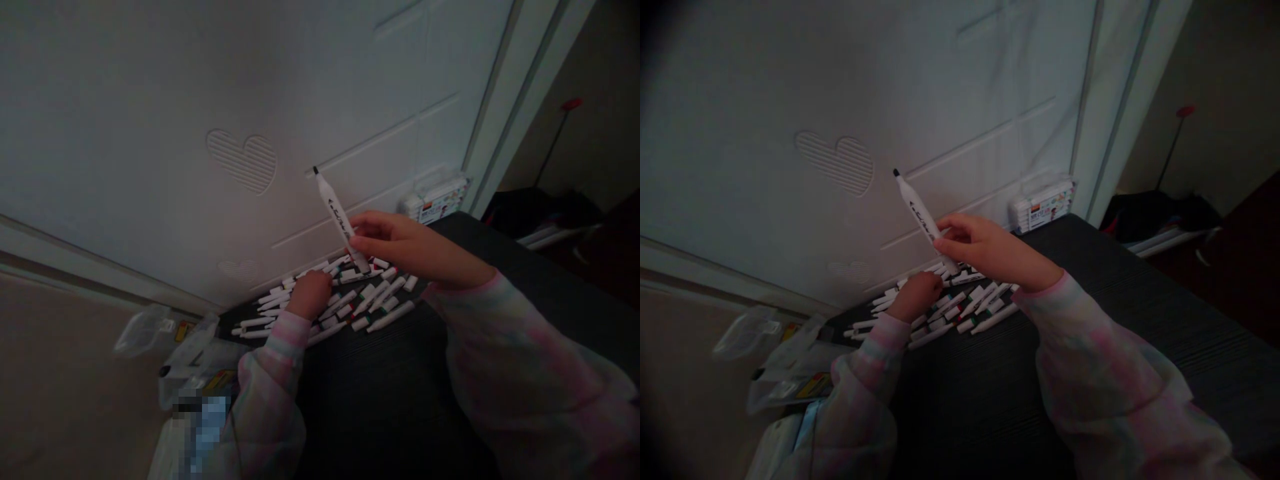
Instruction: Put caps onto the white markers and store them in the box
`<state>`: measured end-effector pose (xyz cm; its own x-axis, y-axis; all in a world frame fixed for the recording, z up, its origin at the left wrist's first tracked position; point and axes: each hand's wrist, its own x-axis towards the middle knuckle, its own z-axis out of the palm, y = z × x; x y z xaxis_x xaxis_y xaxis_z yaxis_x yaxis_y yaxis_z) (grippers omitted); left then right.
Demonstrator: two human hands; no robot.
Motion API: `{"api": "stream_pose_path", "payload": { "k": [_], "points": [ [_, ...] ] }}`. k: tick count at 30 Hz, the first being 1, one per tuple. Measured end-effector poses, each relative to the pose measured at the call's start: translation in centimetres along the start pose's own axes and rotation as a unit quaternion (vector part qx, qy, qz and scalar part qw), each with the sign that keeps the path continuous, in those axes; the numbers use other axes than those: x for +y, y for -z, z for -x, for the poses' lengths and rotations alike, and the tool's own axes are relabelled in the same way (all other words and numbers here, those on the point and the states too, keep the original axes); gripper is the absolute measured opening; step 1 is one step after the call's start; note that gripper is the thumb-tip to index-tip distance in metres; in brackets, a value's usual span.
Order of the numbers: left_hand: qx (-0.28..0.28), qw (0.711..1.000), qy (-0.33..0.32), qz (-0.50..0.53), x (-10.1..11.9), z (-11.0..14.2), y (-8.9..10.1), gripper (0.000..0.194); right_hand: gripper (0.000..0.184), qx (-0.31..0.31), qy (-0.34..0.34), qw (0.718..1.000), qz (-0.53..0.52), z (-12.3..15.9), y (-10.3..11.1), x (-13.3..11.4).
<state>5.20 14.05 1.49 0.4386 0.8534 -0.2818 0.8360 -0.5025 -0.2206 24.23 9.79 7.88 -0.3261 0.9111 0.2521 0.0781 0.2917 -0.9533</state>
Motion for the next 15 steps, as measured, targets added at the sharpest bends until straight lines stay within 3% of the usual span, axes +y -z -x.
{"api": "stream_pose_path", "payload": {
  "k": [5, 15],
  "points": [
    [0.021, 1.000, -0.001, 0.002, 0.12, -0.40, -0.16, 0.031, 0.024, -0.003, 0.003, 1.000, -0.006, 0.02, -0.01, -0.04],
    [-0.018, 1.000, 0.014, -0.010, -0.28, 0.13, -0.25, 0.031, 0.024, 0.003, -0.005, 1.000, -0.019, 0.18, 0.02, -0.45]
  ]
}}
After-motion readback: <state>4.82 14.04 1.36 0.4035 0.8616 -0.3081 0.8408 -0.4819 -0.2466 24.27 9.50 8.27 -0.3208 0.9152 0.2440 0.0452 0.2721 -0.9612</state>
